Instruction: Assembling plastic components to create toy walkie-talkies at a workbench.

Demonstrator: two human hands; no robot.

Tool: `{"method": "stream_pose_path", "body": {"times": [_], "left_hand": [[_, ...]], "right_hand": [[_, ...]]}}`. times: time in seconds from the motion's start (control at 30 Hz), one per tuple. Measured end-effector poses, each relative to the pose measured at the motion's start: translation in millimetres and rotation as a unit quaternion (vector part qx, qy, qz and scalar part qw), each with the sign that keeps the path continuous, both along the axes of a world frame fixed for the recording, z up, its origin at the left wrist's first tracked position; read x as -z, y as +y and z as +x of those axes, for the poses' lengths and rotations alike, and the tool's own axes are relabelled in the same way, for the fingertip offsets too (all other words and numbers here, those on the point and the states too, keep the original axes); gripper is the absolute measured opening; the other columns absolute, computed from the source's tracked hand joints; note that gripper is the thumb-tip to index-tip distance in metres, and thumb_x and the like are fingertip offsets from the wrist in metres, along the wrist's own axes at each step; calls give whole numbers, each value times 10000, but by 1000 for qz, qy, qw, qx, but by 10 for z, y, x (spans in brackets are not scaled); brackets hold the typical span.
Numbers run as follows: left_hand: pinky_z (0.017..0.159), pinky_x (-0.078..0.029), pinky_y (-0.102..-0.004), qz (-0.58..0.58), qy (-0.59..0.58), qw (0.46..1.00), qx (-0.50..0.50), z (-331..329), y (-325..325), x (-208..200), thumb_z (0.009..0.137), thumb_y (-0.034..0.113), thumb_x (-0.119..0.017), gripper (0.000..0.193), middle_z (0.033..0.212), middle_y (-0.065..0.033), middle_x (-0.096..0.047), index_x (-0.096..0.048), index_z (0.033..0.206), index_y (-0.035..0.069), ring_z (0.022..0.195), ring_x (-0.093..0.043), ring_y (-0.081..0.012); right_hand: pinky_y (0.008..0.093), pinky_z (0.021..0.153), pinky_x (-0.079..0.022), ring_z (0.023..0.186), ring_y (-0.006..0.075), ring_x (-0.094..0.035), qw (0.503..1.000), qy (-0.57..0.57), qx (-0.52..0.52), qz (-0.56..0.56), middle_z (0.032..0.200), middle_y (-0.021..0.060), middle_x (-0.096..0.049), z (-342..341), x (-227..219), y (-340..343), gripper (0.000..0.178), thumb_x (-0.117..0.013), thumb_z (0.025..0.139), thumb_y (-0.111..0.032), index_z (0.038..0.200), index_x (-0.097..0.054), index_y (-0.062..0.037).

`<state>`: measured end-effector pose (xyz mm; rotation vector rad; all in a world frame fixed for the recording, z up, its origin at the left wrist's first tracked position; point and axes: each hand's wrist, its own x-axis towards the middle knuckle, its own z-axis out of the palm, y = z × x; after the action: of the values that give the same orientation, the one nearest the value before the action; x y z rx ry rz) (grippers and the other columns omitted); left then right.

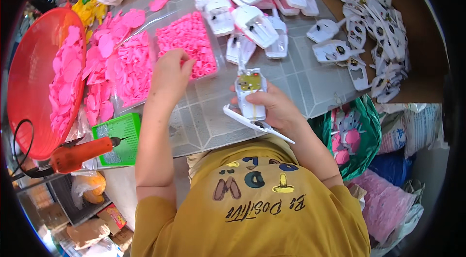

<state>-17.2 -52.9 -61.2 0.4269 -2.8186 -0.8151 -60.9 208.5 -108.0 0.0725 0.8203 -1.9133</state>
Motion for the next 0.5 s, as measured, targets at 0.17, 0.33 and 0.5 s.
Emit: {"method": "stream_pose_path", "body": {"times": [0.17,0.33,0.5], "left_hand": [[724,-511,-292,144,109,980,-85,41,10,-2,893,100,-709,158,841,-112,-689,-679,996,-16,802,-649,-161],[741,-517,-272,191,188,963,38,-7,260,-98,907,27,-671,144,917,-75,-695,-702,1037,-25,804,-652,-140],[663,-505,-247,351,18,931,95,-114,710,-204,903,17,-651,154,869,-63,-696,-716,1037,-20,723,-631,-112]], "right_hand": [[464,918,-594,1096,305,-659,1000,20,-6,13,1320,222,-566,-16,-66,-29,622,-604,863,23,1428,-350,-33],[492,916,-597,1069,289,-663,1000,6,-11,-4,1274,203,-582,-37,0,-18,634,-603,854,51,1427,-348,-48],[468,907,-603,1074,271,-661,1000,8,-16,7,1277,175,-581,-22,-74,-8,631,-596,856,50,1430,-354,-50]]}}
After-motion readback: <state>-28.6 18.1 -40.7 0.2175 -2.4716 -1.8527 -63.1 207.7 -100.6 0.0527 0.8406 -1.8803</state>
